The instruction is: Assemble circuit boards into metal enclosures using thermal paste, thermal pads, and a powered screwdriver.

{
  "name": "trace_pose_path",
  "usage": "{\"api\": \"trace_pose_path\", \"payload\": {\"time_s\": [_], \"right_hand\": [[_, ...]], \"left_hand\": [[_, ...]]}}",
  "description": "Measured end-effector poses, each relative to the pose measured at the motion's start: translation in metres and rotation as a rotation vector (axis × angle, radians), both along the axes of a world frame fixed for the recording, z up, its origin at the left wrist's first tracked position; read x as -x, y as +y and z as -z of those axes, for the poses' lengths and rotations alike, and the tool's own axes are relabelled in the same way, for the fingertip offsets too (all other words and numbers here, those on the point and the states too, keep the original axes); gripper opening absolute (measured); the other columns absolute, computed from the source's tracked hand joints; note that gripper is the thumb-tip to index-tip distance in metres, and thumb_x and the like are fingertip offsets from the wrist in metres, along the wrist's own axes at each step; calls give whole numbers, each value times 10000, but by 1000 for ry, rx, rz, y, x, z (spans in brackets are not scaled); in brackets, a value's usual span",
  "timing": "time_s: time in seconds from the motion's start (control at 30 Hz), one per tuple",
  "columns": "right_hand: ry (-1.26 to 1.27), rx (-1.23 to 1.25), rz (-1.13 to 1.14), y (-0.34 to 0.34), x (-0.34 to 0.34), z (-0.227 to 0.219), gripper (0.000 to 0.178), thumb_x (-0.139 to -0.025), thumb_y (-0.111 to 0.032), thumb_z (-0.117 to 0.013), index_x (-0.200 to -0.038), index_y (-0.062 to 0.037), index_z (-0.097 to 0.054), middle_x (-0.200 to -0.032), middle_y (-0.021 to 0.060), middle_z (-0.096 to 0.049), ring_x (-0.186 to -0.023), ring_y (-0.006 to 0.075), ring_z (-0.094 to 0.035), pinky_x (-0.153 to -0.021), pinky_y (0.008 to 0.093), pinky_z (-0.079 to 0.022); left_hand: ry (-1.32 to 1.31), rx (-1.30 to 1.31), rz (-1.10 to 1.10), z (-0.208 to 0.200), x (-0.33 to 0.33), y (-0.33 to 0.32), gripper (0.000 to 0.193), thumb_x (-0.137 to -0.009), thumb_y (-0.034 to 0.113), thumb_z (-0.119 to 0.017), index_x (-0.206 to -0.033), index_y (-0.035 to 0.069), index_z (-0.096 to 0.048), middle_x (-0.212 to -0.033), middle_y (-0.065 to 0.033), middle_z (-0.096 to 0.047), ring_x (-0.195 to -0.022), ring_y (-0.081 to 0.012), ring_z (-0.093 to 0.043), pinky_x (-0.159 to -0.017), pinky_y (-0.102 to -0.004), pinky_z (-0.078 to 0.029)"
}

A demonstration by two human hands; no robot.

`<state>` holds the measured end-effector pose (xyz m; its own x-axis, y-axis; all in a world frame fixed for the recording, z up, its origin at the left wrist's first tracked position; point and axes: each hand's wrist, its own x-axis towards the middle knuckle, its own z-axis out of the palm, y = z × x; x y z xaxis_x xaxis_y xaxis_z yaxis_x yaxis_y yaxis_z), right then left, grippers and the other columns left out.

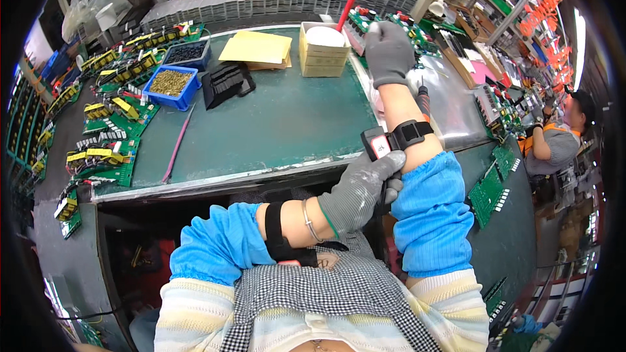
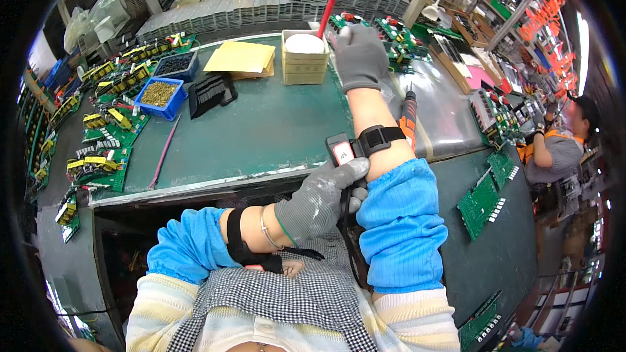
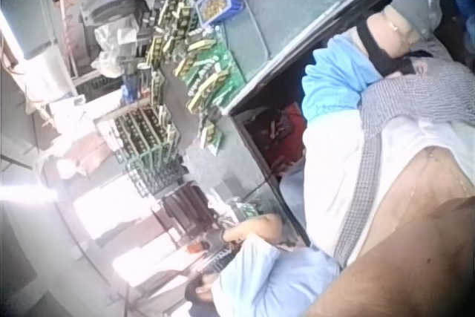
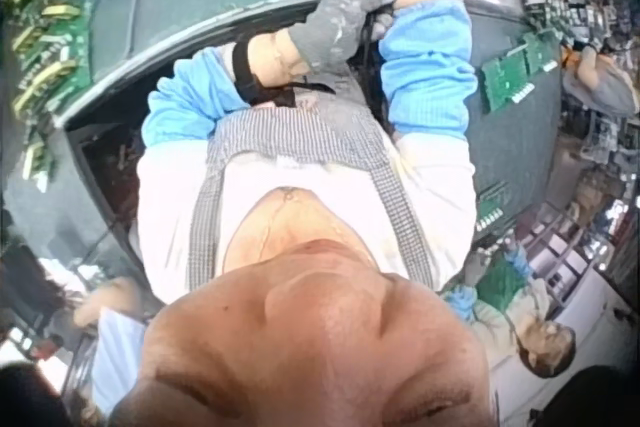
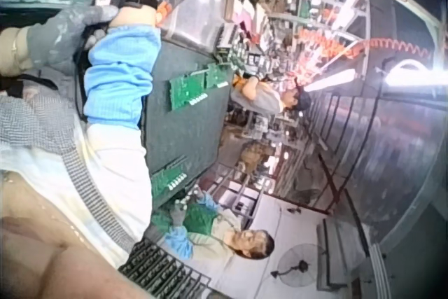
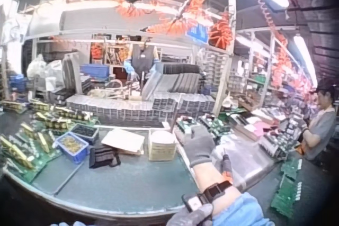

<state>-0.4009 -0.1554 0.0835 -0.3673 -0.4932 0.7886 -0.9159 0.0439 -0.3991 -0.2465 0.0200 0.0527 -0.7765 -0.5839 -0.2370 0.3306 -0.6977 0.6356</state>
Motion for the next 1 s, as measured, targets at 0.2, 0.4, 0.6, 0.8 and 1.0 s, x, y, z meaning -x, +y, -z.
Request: {"api": "trace_pose_path", "payload": {"time_s": [0.2,0.4,0.6,0.8,1.0], "right_hand": [[237,-10,-29,1,2,-11,195,-880,-304,-606,-881,-138,-709,-891,112,-675,-813,330,-659,-719,453,-526],[-572,-6,-178,-19,49,-3,304,-848,-317,-636,-864,-29,-734,-808,163,-707,-787,314,-687,-743,401,-519],[-782,40,-463,-19,14,-2,229,-889,-210,-656,-889,10,-720,-688,51,-671,-613,115,-597,-574,283,-470],[-820,-78,-756,17,34,-4,198,-906,-157,-616,-979,19,-672,-834,63,-663,-693,96,-620,-578,191,-458],[-379,-634,-798,36,14,-2,379,-903,-326,-665,-1042,24,-706,-884,76,-681,-837,148,-617,-768,298,-485]], "left_hand": [[-54,-75,-42,-7,6,12,237,-964,290,-636,-1055,82,-567,-786,3,-588,-630,-77,-566,-580,-222,-515],[-40,-1,69,-7,4,11,252,-969,328,-633,-1027,92,-569,-844,-11,-589,-672,-80,-563,-639,-220,-531],[-108,-5,90,-5,-22,-11,339,-958,347,-643,-1169,91,-571,-918,10,-603,-805,-109,-608,-751,-255,-537],[-195,666,298,22,-92,-47,359,-958,293,-631,-1180,13,-604,-1059,-1,-634,-1007,-137,-582,-899,-301,-457],[-118,365,-204,28,-199,-68,565,-930,324,-648,-1345,-25,-489,-1253,-182,-582,-1146,-306,-599,-1017,-430,-482]]}}
